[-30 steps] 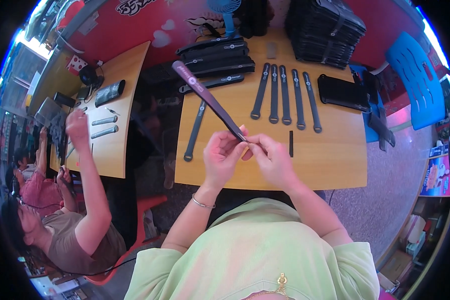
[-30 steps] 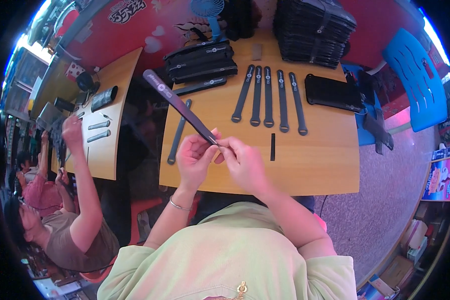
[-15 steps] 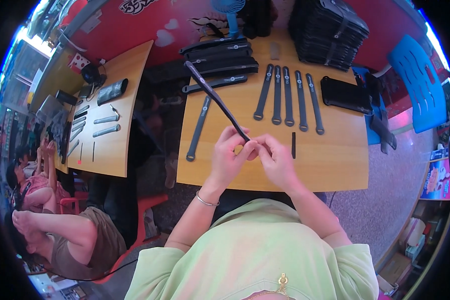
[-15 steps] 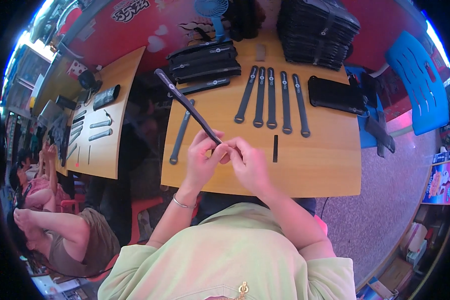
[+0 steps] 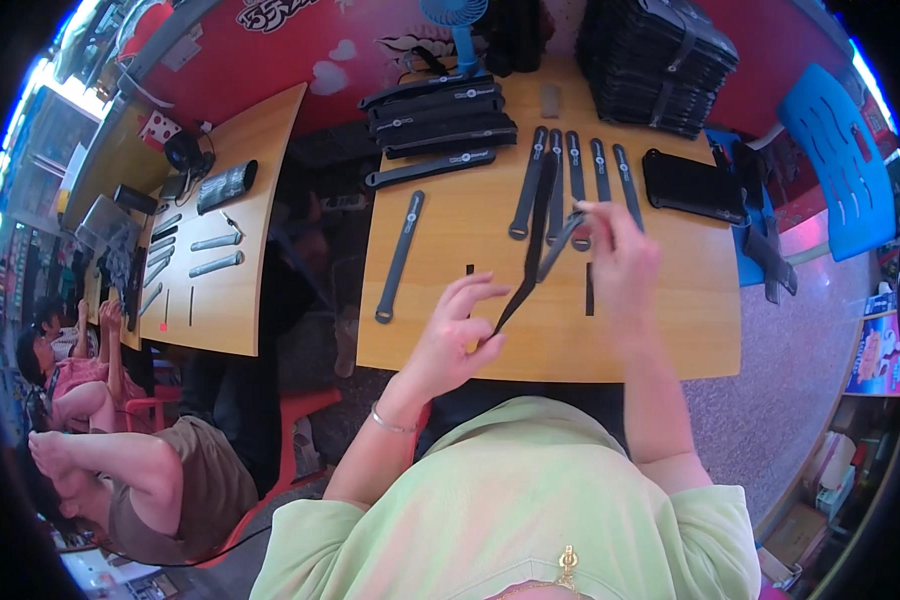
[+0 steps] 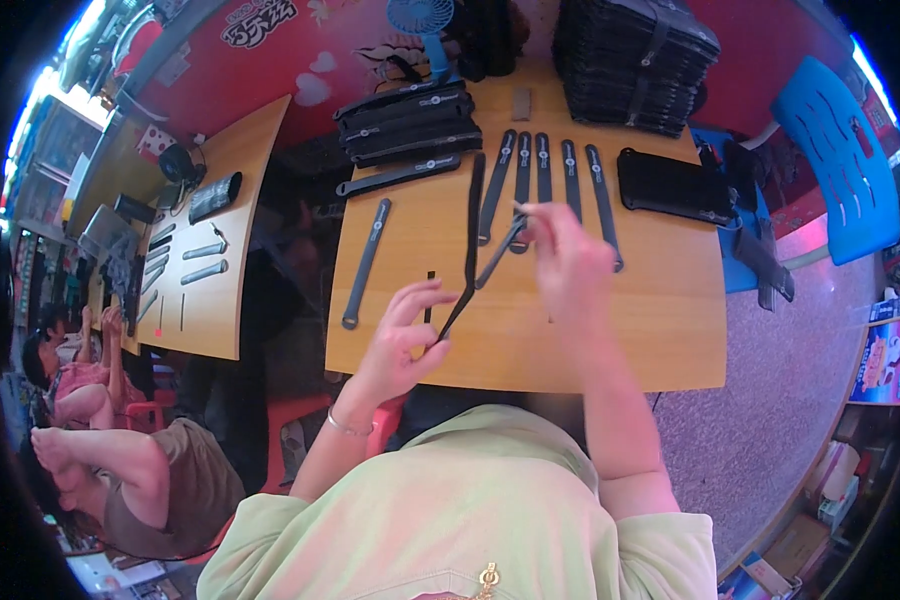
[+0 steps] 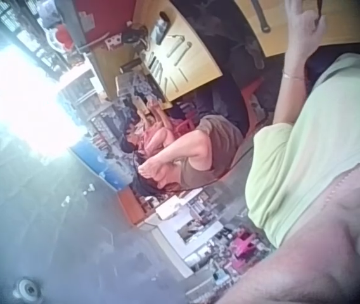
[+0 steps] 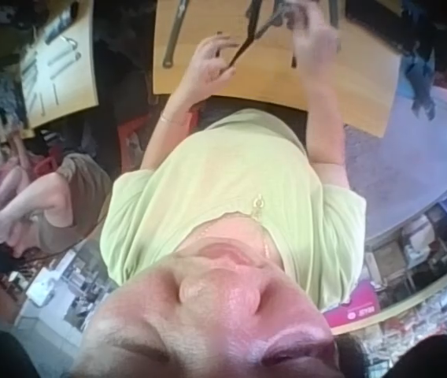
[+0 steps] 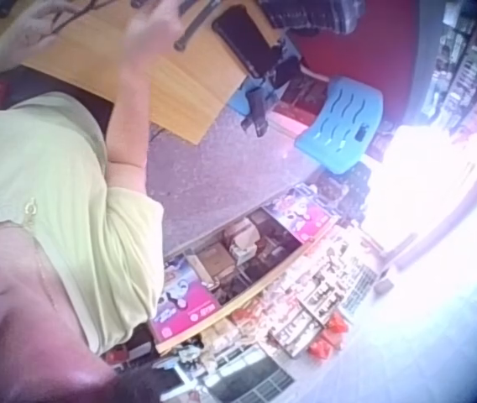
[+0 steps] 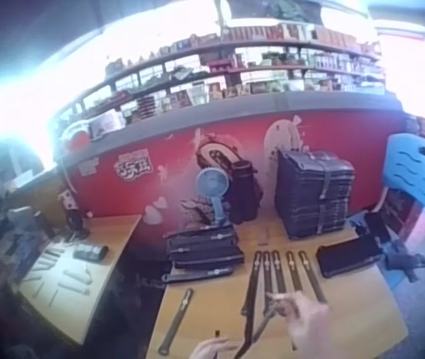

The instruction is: The recorder is stacking Velcro storage straps onto a black mounting fixture at a workstation.

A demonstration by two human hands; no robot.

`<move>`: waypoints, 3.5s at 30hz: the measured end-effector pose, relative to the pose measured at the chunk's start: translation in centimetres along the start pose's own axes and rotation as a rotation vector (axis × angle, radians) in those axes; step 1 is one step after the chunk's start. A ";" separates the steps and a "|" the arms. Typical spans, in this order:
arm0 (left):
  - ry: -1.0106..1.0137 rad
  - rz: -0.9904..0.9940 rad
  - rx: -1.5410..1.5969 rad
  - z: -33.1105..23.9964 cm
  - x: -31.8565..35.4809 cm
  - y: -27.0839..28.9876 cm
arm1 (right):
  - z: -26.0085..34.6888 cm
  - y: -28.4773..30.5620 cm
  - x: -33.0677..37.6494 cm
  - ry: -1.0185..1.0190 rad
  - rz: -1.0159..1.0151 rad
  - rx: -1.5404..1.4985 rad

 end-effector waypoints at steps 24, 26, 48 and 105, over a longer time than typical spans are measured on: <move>0.811 0.072 1.343 4.0 0.3 -2.0 | 7.7 -3.0 3.0 0.353 0.362 -0.313; 0.841 0.097 1.292 3.2 0.4 -2.5 | 7.4 -3.6 3.4 0.341 0.354 -0.375; 0.816 0.598 0.956 8.7 10.0 4.5 | -6.1 6.8 -6.8 -0.157 -0.372 -0.331; 0.343 -0.183 1.359 2.0 -1.1 -2.5 | 1.4 -6.9 8.6 -0.475 0.355 -0.982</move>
Point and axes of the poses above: each hand's wrist, its own x-axis away from the middle knuckle, its own y-axis out of the back of the hand, z = x × y, the point moved 8 cm from there along -x, towards the middle knuckle, and after that the axes turned 14 degrees about y, right-handed, at the moved point
